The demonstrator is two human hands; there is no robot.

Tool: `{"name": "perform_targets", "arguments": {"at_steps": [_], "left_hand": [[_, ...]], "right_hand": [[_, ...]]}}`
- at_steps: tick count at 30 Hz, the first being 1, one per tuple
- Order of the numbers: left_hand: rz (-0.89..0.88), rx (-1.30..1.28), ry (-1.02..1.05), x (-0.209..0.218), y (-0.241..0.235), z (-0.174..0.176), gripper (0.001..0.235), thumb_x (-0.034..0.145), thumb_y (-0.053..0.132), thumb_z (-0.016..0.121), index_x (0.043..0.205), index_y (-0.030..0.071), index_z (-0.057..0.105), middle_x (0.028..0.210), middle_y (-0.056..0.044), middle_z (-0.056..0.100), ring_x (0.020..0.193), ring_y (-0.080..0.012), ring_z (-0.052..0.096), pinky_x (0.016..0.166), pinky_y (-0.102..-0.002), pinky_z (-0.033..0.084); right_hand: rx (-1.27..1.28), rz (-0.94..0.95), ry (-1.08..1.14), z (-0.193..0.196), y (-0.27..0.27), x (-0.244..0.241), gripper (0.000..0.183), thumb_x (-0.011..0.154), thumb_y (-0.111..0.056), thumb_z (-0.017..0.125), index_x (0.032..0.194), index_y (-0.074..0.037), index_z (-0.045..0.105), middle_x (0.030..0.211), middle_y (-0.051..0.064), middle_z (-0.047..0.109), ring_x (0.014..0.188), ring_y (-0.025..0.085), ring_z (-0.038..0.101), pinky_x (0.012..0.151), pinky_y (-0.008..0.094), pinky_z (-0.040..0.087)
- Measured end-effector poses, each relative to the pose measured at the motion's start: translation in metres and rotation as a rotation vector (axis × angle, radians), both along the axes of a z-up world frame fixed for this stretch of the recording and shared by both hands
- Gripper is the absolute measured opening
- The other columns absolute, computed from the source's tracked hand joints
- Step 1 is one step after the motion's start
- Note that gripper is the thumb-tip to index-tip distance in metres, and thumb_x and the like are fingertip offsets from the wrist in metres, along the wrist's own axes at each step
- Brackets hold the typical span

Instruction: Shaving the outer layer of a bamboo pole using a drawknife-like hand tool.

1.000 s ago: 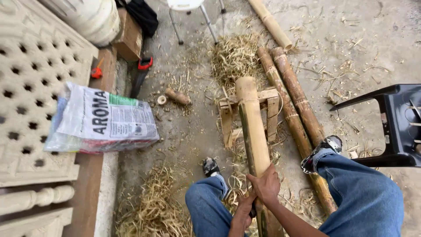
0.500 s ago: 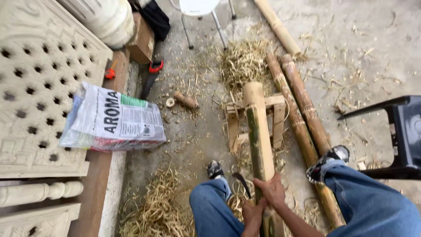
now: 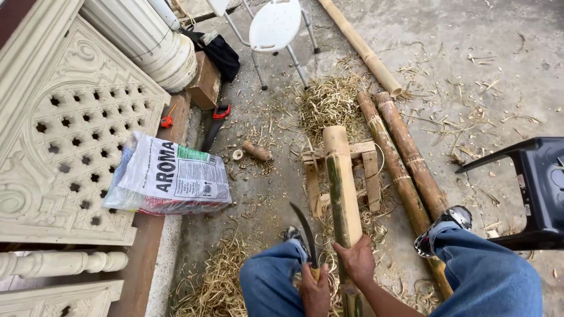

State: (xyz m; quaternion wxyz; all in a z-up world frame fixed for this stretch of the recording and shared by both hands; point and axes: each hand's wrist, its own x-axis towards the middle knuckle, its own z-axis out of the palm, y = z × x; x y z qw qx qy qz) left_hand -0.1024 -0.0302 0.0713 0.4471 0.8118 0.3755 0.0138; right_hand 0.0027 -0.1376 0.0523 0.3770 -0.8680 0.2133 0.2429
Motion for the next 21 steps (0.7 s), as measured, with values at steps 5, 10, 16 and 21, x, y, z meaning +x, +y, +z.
{"name": "perform_targets", "arguments": {"at_steps": [5,10,16,21], "left_hand": [[0.063,0.109,-0.111,0.016,0.012,-0.01,0.047,0.088,0.041,0.072,0.11,0.002,0.06,0.083,-0.019,0.069,0.071,-0.0345,0.068,0.066,-0.048,0.053],[0.0,-0.034,-0.131,0.042,0.014,0.048,0.038,0.093,0.038,0.068,0.106,0.002,0.06,0.076,-0.015,0.066,0.064,-0.0307,0.065,0.06,-0.047,0.052],[-0.107,0.282,-0.522,0.059,0.029,0.068,0.034,0.097,0.034,0.07,0.101,0.001,0.062,0.079,-0.015,0.066,0.065,-0.0275,0.062,0.06,-0.042,0.05],[0.121,0.006,-0.329,0.059,0.042,0.067,0.041,0.092,0.039,0.07,0.099,-0.001,0.063,0.075,-0.013,0.066,0.062,-0.0212,0.064,0.056,-0.04,0.052]], "right_hand": [[-0.027,0.025,-0.07,-0.019,0.001,0.001,0.091,0.072,-0.056,0.083,0.129,0.002,0.04,0.107,0.027,0.066,0.09,0.037,0.073,0.08,0.047,0.061],[-0.001,0.019,0.038,-0.007,0.001,0.006,0.093,0.074,-0.056,0.08,0.134,0.001,0.038,0.106,0.024,0.068,0.086,0.034,0.076,0.077,0.046,0.064],[0.012,-0.005,0.031,-0.027,-0.002,0.0,0.093,0.074,-0.058,0.079,0.131,0.003,0.039,0.104,0.022,0.064,0.081,0.033,0.074,0.073,0.046,0.062],[0.023,0.004,-0.009,-0.024,0.0,0.004,0.093,0.078,-0.068,0.07,0.13,0.004,0.042,0.094,0.021,0.066,0.077,0.031,0.073,0.066,0.047,0.062]]}}
